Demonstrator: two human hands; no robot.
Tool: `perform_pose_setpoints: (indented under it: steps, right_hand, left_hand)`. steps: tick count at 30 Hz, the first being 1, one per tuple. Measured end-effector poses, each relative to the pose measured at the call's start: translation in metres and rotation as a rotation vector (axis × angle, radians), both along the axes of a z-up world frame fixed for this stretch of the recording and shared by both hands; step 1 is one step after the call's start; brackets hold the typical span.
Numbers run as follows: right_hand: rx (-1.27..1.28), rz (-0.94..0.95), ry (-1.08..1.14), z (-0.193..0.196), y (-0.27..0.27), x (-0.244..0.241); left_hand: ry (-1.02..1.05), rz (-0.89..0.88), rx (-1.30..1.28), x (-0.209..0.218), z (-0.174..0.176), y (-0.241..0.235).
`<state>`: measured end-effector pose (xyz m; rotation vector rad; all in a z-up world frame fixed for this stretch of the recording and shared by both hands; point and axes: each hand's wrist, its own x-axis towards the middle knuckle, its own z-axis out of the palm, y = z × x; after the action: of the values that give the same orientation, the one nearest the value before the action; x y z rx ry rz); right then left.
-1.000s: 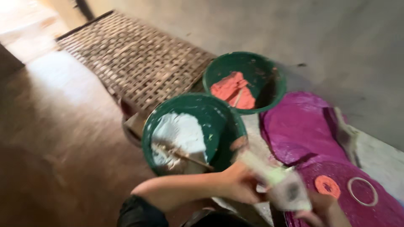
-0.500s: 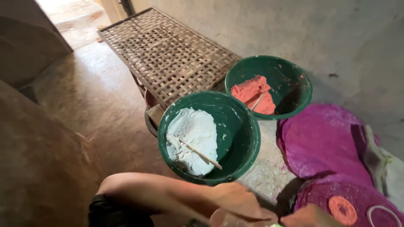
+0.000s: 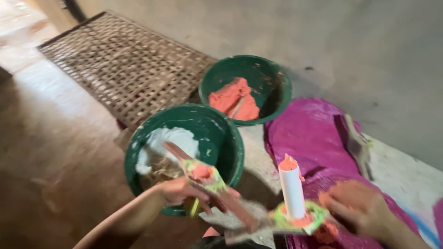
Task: The person uses a wooden mold and a spatula to shape colorful circular snacks from white and red paste in large green bowls, placing the finished circles onto large pink and purple trays.
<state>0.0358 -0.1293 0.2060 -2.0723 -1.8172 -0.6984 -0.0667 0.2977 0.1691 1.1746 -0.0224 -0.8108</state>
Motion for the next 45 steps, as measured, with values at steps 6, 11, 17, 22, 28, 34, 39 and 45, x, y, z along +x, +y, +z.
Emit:
perform_pose_setpoints:
  steps: [6, 11, 17, 22, 28, 34, 39, 45]
  right_hand:
    - [-0.033, -0.168, -0.326, 0.007, 0.002, 0.022]
    - [0.081, -0.269, -0.098, 0.012, -0.001, -0.006]
    - [0.387, -0.079, -0.037, 0.009, 0.001, -0.040]
    - [0.340, -0.095, -0.034, 0.004, 0.011, -0.047]
    - [0.297, -0.098, 0.007, 0.004, 0.019, -0.050]
    - [0.202, -0.075, -0.132, 0.009, 0.024, -0.051]
    - [0.267, -0.114, -0.020, 0.008, 0.027, -0.057]
    - [0.158, -0.083, -0.166, 0.012, 0.025, -0.055]
  left_hand:
    - [0.096, 0.022, -0.265, 0.012, -0.057, -0.092]
    - [-0.044, 0.060, -0.062, 0.016, -0.062, -0.112]
    - [-0.006, 0.047, -0.028, 0.017, -0.047, -0.108]
    - [-0.103, -0.010, -0.040, 0.021, -0.045, -0.106]
    - [-0.059, -0.011, 0.117, 0.019, -0.052, -0.098]
    - [-0.019, 0.011, 0.145, 0.013, -0.059, -0.089]
    - [-0.023, 0.033, 0.084, 0.011, -0.060, -0.086]
    - [0.031, 0.034, 0.110, 0.009, -0.055, -0.085]
